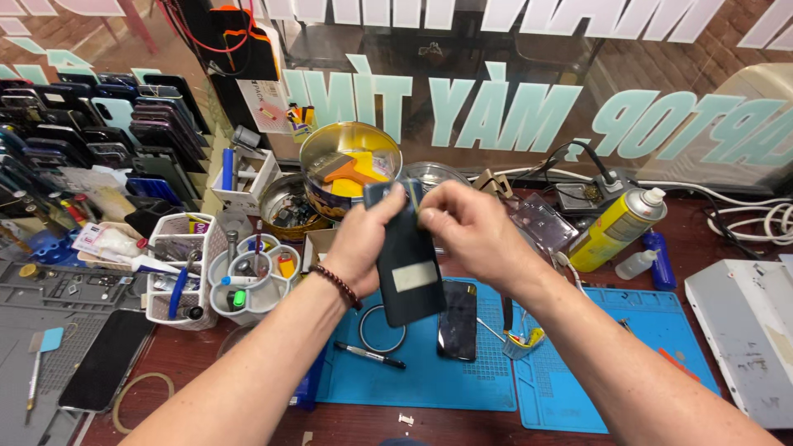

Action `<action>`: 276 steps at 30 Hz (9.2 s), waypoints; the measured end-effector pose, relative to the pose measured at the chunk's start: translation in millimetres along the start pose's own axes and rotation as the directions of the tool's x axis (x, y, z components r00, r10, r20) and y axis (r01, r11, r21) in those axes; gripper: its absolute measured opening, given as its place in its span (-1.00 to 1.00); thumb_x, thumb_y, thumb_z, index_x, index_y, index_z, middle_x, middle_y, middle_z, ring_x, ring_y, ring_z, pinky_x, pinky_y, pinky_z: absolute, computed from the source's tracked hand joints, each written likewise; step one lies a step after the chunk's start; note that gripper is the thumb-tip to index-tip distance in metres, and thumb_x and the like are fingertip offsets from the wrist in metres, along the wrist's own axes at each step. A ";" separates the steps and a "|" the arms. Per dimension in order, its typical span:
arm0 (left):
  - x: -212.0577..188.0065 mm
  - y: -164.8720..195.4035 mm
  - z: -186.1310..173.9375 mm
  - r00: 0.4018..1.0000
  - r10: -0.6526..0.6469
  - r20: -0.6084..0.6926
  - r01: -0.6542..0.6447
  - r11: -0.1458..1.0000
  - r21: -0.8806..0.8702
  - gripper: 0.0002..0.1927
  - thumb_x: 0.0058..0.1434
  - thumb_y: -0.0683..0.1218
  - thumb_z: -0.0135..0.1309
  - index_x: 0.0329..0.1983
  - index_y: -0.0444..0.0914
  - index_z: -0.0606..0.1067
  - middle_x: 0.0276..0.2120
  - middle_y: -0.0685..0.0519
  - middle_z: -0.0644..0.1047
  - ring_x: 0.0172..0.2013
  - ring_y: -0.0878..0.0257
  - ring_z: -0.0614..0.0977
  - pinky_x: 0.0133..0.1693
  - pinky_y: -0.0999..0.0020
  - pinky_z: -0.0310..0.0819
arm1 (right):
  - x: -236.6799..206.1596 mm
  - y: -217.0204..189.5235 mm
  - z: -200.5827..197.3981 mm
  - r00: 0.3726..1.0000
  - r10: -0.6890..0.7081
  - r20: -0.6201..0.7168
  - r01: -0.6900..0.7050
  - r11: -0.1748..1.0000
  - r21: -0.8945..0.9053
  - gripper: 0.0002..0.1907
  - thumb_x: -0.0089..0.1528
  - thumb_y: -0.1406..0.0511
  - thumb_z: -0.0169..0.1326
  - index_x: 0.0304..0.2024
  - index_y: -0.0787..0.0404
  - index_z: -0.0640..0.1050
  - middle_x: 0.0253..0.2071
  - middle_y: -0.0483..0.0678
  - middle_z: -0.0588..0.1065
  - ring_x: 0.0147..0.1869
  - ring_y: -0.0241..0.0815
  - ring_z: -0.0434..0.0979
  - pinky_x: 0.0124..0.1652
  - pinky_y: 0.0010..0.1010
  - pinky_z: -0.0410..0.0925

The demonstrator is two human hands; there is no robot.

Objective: The person uses a small brush to clean the interior of a disassembled smartphone, then applies adhesive to the back cover and reattaches it. They secure the cover with rubber bands, connect a charging cable, and later remove the back cover again to access the battery.

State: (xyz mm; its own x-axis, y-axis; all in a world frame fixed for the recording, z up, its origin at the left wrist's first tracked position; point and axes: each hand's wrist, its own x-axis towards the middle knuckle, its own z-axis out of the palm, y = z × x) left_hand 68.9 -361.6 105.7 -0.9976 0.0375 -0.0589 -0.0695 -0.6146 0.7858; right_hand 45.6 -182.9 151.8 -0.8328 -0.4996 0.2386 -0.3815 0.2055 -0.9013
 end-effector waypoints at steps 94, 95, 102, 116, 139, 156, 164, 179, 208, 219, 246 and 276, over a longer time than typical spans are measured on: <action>-34.1 2.9 -142.0 0.921 -0.011 -0.390 0.025 0.999 0.030 -0.80 0.43 -0.18 -0.09 0.02 -0.35 0.48 -0.10 -0.04 0.60 -0.12 0.20 0.65 -0.04 0.27 0.59 | 27.0 235.1 70.4 0.922 0.342 0.181 -0.182 0.797 -0.576 -0.77 0.17 0.28 0.19 -0.11 0.08 0.69 -0.21 0.05 0.65 -0.08 0.05 0.67 -0.02 -0.15 0.47; -39.3 2.3 -147.2 0.910 -0.009 -0.415 0.017 1.000 0.016 -0.81 0.43 -0.19 -0.08 0.02 -0.35 0.47 -0.09 -0.03 0.61 -0.11 0.21 0.65 -0.03 0.30 0.58 | 26.3 241.1 81.4 0.907 0.365 0.212 -0.172 0.778 -0.605 -0.74 0.17 0.27 0.20 -0.08 0.03 0.68 -0.18 0.06 0.64 -0.06 0.08 0.66 0.02 -0.14 0.47; -61.3 4.4 -167.1 0.855 -0.060 -0.515 0.027 0.997 -0.072 -0.79 0.35 -0.22 -0.08 0.00 -0.34 0.47 -0.15 -0.02 0.61 -0.16 0.20 0.65 -0.08 0.25 0.58 | 27.0 258.4 122.2 0.877 0.470 0.099 -0.316 0.721 -0.617 -0.77 0.11 0.24 0.26 -0.17 0.04 0.73 -0.15 0.01 0.64 -0.01 0.07 0.64 0.00 -0.13 0.43; -39.8 -2.2 -133.9 0.905 -0.116 -0.409 0.162 0.984 0.078 -0.82 0.40 -0.15 -0.07 -0.04 -0.33 0.47 -0.21 -0.03 0.61 -0.25 0.25 0.67 -0.18 0.33 0.63 | 47.3 228.8 92.9 0.943 0.329 -0.051 -0.317 0.837 -0.446 -0.77 0.20 0.20 0.20 -0.24 0.24 0.67 -0.36 0.07 0.64 -0.27 0.01 0.66 -0.15 -0.17 0.44; 14.3 18.9 -68.8 0.987 -0.080 -0.140 0.092 0.993 0.080 -0.71 0.39 -0.20 -0.02 0.13 -0.40 0.46 -0.12 -0.06 0.61 -0.17 0.20 0.66 -0.11 0.29 0.62 | 6.6 -15.8 -2.9 0.906 0.003 0.423 0.105 0.968 -0.230 -0.82 0.27 0.28 0.10 -0.17 0.26 0.59 -0.37 -0.18 0.56 -0.29 -0.41 0.49 -0.28 -0.49 0.42; 14.5 45.6 -58.7 0.991 0.010 -0.136 -0.041 0.973 -0.225 -0.67 0.39 -0.24 -0.22 0.12 -0.35 0.49 0.04 -0.12 0.59 0.04 0.10 0.63 0.16 0.13 0.54 | -33.3 16.3 37.0 0.827 0.451 0.335 -0.547 0.509 0.665 -0.47 0.30 0.10 -0.09 0.21 0.28 0.46 0.01 0.01 0.57 -0.02 -0.09 0.65 -0.04 -0.23 0.52; 2.7 17.7 -68.5 0.913 -0.258 -0.317 0.242 0.966 -0.090 -0.72 0.41 -0.07 -0.11 0.07 -0.28 0.48 -0.06 -0.04 0.61 -0.11 0.15 0.67 -0.02 0.10 0.58 | -29.8 11.2 39.1 0.821 0.447 0.357 -0.568 0.564 0.600 -0.54 0.35 0.24 -0.04 0.26 0.30 0.44 0.03 0.03 0.57 -0.05 -0.13 0.65 -0.07 -0.33 0.52; 30.1 -28.5 -116.3 0.860 -0.500 -0.105 0.386 0.770 -0.507 -0.92 0.40 -0.23 0.02 -0.15 -0.36 0.49 -0.34 -0.01 0.61 -0.44 0.22 0.66 -0.39 0.37 0.69 | -15.2 -9.2 29.7 0.940 0.314 0.137 -0.336 0.773 0.537 -0.62 0.36 0.19 -0.01 0.08 0.31 0.58 -0.32 0.01 0.58 -0.32 -0.22 0.62 -0.30 -0.39 0.53; -31.9 25.0 -35.9 0.889 -0.442 -0.118 0.416 0.889 -0.192 -0.77 0.36 -0.13 0.07 -0.01 -0.36 0.50 -0.25 -0.07 0.61 -0.27 0.25 0.69 -0.22 0.46 0.68 | -4.3 18.3 7.4 0.984 0.067 0.163 -0.110 0.957 0.269 -0.65 0.29 0.32 0.12 0.11 0.32 0.58 -0.26 -0.02 0.66 -0.25 -0.27 0.69 -0.30 -0.45 0.55; -30.7 43.4 -70.8 0.901 -0.417 -0.116 0.400 0.905 -0.146 -0.76 0.35 -0.10 0.09 -0.01 -0.34 0.51 -0.27 -0.03 0.62 -0.27 0.26 0.69 -0.28 0.48 0.65 | 11.5 11.1 41.5 0.988 0.029 0.149 -0.055 0.984 0.170 -0.64 0.31 0.32 0.10 0.15 0.28 0.54 -0.23 -0.01 0.65 -0.23 -0.29 0.67 -0.25 -0.45 0.55; -149.4 251.3 -298.9 0.948 -0.196 -0.252 0.228 0.968 0.103 -0.81 0.35 -0.08 0.10 -0.05 -0.26 0.50 -0.32 0.03 0.61 -0.43 0.25 0.66 -0.41 0.37 0.63 | 114.7 -104.8 371.4 0.979 0.109 0.170 -0.166 0.914 0.370 -0.45 0.17 0.29 0.25 0.17 0.22 0.39 -0.12 -0.04 0.57 -0.18 -0.29 0.61 -0.28 -0.44 0.52; -459.2 572.6 -800.2 0.164 0.600 -0.783 0.977 0.012 0.214 -0.68 0.03 -0.11 0.35 -0.18 -0.38 0.67 -0.27 -0.24 0.63 -0.28 -0.09 0.68 -0.21 0.07 0.60 | 299.6 -205.8 832.2 0.455 0.082 0.887 -0.865 0.277 0.418 -0.53 0.29 0.29 -0.10 0.22 0.39 0.38 0.08 0.16 0.53 0.17 0.09 0.58 0.08 0.15 0.47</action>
State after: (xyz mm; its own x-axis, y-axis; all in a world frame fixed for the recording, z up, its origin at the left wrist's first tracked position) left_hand 492.5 -1361.2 90.1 -0.2002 -0.9796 -0.0198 -0.9767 0.1979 0.0833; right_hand 208.6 -1075.2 107.7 -0.0541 -0.9567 -0.2861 0.7829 0.1372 -0.6069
